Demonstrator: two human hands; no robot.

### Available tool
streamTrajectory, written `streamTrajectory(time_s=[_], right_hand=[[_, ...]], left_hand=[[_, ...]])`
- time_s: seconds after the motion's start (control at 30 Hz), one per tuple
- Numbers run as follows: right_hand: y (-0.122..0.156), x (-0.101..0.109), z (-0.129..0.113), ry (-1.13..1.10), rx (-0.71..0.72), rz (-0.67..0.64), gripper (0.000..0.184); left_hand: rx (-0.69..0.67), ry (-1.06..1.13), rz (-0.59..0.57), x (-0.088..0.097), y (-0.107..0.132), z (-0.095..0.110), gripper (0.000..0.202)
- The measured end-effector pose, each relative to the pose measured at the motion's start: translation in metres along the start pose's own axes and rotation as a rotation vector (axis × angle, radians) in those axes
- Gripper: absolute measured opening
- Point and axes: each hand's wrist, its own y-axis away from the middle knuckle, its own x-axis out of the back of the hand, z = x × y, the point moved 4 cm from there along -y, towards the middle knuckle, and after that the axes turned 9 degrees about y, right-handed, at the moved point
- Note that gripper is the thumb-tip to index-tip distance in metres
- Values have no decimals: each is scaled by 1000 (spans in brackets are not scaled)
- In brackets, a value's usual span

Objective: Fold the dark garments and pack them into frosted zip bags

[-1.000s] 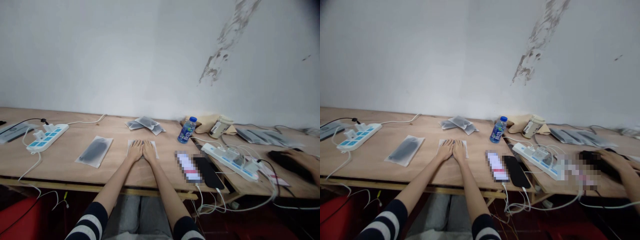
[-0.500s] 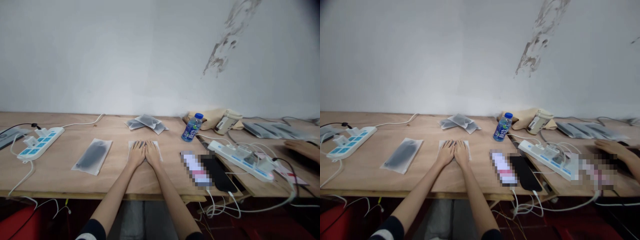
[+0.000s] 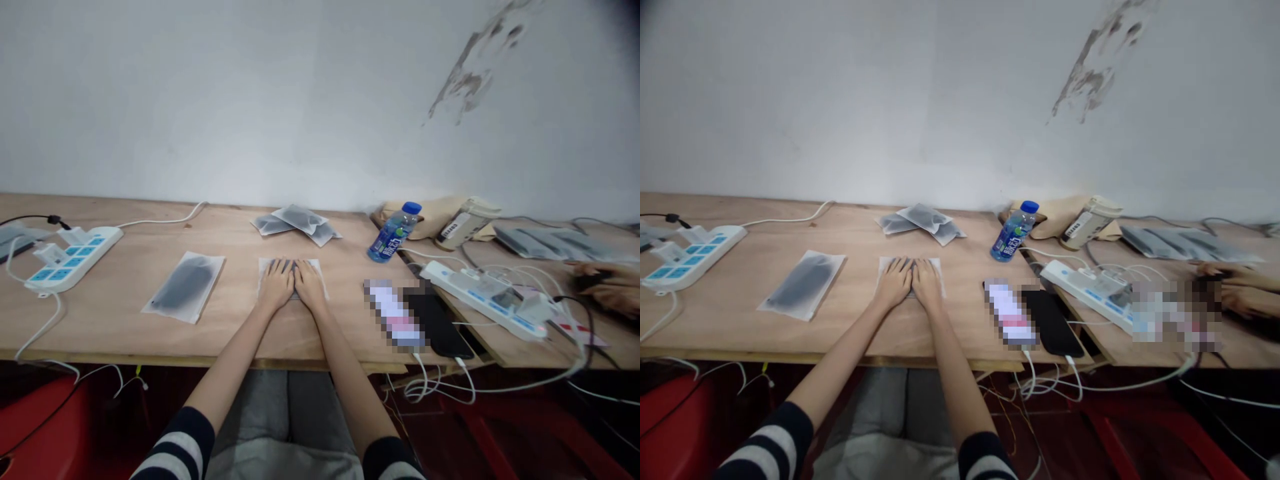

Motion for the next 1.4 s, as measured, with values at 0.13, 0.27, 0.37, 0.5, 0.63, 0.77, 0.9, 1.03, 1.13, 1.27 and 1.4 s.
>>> streamTrajectory(time_s=[0.13, 0.27, 0.37, 0.5, 0.63, 0.77, 0.9, 1.03, 1.13, 1.27, 1.4], right_hand=[[0, 0, 0, 12, 3, -5, 47], [0, 1, 0, 30, 20, -13, 47], [-2, 1, 0, 38, 36, -24, 48], [-2, 1, -1, 43, 58, -49, 49], [-1, 2, -1, 56, 70, -67, 48], [0, 3, -3, 74, 78, -72, 47], [0, 5, -5, 87, 73, -69, 47], [0, 6, -6, 93, 64, -68, 47], [0, 6, -6, 96, 58, -65, 46], [1, 6, -6, 94, 55, -63, 47], [0, 5, -6, 88, 50, -65, 48]], left_hand=[[9, -26, -2, 0, 0, 1, 47], [17, -42, -8, -1, 0, 1, 47], [7, -62, -13, 0, 0, 2, 47], [8, -90, -32, 2, 1, 5, 48], [23, -103, -49, 3, 2, 7, 48], [17, -104, -52, 4, 1, 8, 48], [16, -115, -64, 4, 1, 8, 49], [29, -112, -65, 3, 1, 7, 49], [36, -111, -64, 3, 0, 7, 49], [36, -115, -67, 3, 0, 7, 49], [45, -116, -69, 3, 0, 7, 49]])
